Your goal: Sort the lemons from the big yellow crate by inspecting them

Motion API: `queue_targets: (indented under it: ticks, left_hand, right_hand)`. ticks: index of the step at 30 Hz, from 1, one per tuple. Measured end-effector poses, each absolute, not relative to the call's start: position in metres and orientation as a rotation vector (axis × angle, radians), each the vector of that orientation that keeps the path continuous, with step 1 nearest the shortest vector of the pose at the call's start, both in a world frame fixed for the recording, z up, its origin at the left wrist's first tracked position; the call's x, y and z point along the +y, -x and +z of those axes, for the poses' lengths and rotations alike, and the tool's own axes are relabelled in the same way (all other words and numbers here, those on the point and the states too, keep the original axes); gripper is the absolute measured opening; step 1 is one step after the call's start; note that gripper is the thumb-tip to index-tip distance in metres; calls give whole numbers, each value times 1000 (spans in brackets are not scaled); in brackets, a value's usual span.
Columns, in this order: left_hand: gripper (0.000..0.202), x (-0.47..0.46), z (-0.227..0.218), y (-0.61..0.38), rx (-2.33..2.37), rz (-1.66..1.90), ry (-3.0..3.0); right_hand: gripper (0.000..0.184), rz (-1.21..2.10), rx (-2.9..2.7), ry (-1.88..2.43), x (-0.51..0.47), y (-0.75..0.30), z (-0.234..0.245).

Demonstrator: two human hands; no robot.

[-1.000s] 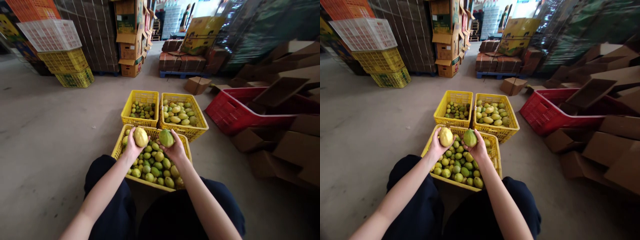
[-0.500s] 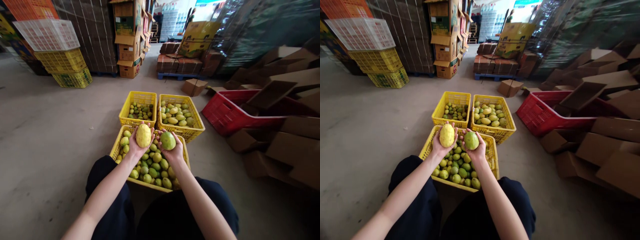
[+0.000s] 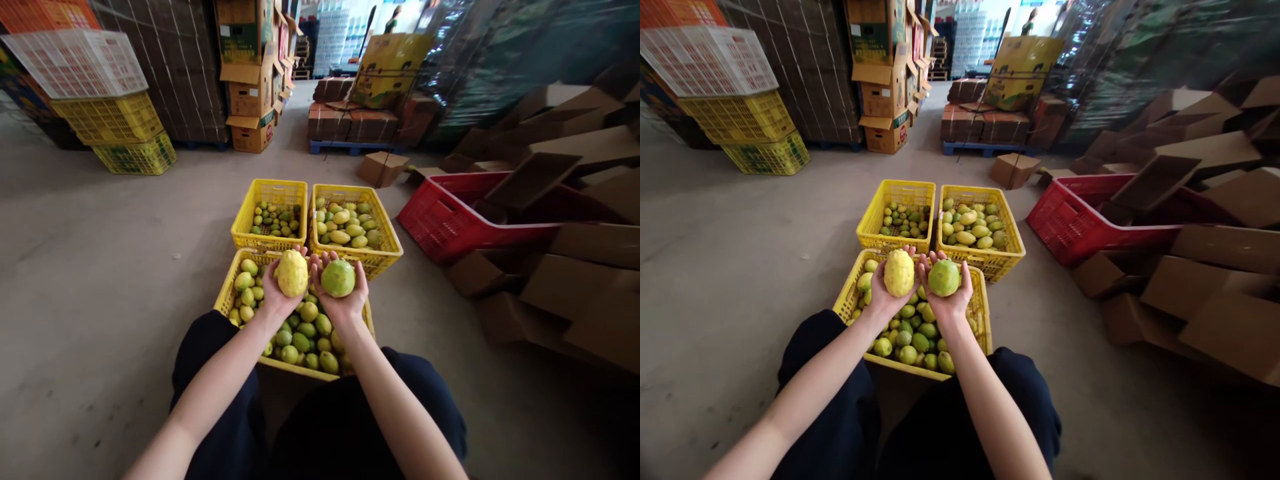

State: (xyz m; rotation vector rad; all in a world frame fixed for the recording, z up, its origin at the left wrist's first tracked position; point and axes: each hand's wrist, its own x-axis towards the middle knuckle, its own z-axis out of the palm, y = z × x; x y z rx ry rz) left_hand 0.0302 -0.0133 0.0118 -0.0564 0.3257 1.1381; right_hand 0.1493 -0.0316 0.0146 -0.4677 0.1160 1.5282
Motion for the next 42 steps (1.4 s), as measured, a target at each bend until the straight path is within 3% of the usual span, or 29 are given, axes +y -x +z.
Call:
queue_targets:
  ticks: [19,42]
  left_hand:
    - [39,-11,11,-29,327,1145,27]
    - [41,-11,10,-25,317,1114,-13]
  right_hand:
    - [46,1520,60,449,-30,-151,8]
    - [40,1510,-21,531,-25,-154,4]
